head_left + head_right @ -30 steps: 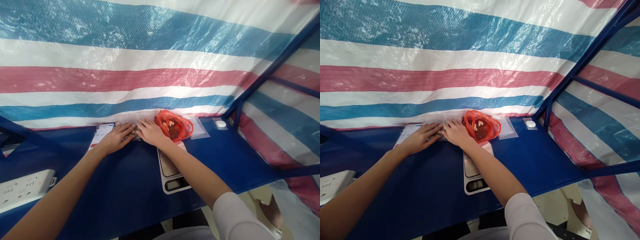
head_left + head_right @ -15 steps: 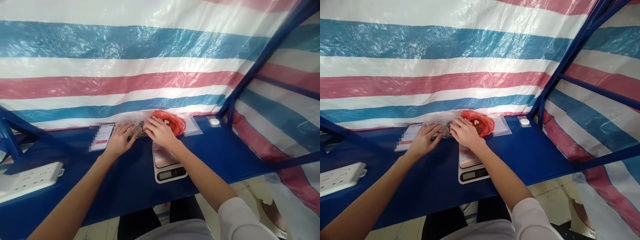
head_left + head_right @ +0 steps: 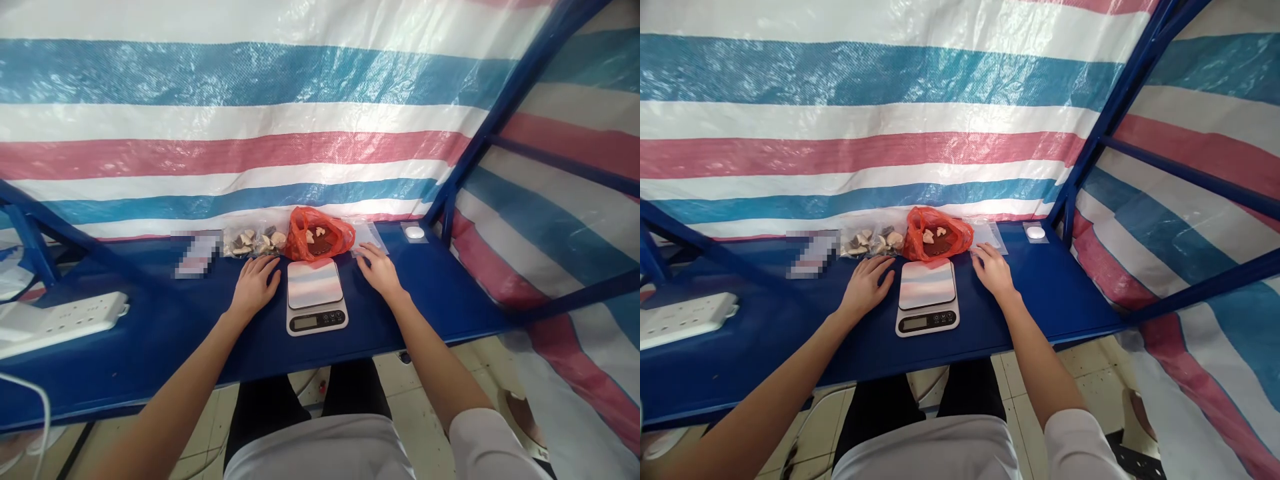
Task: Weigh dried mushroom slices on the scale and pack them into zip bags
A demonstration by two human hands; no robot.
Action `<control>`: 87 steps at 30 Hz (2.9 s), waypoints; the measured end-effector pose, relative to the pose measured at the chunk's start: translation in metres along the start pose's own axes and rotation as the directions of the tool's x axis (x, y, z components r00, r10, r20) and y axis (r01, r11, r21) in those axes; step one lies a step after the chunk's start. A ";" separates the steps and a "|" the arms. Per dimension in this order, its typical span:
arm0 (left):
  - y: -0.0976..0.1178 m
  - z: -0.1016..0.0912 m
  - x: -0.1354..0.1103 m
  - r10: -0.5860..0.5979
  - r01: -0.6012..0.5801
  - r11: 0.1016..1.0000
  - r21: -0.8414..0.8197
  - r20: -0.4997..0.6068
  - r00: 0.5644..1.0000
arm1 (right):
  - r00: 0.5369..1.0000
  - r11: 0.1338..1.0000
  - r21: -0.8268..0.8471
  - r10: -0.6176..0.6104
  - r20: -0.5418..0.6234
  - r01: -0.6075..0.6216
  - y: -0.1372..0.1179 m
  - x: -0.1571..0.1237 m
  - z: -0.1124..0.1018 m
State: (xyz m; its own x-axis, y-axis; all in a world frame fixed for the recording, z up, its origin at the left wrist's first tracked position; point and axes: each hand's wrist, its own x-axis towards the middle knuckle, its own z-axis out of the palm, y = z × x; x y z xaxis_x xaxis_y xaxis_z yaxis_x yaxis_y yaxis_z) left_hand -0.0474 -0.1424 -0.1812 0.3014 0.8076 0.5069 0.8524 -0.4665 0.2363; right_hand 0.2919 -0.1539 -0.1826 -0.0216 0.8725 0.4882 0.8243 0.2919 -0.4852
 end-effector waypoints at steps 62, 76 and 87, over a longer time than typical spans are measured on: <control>0.000 0.007 -0.001 -0.156 0.139 0.986 0.086 0.226 0.962 | 0.911 0.911 -0.030 0.411 0.030 -0.410 0.013 0.050 -0.015; 0.024 -0.019 0.012 -0.196 0.190 0.847 -0.496 0.040 0.980 | 0.905 0.599 0.774 0.417 -0.084 -0.204 -0.025 0.055 -0.047; 0.108 -0.031 0.059 -0.320 0.633 0.027 -0.773 0.594 0.738 | 0.913 0.142 0.960 0.370 0.173 -0.240 -0.089 0.044 -0.027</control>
State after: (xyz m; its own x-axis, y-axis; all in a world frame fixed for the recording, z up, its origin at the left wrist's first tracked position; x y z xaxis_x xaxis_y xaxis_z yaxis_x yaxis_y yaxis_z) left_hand 0.0492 -0.1560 -0.0998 0.2031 0.9598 -0.1935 -0.1168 0.2200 0.9685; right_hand 0.2325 -0.1522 -0.0985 0.1873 0.9722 0.1404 -0.4209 0.2085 -0.8828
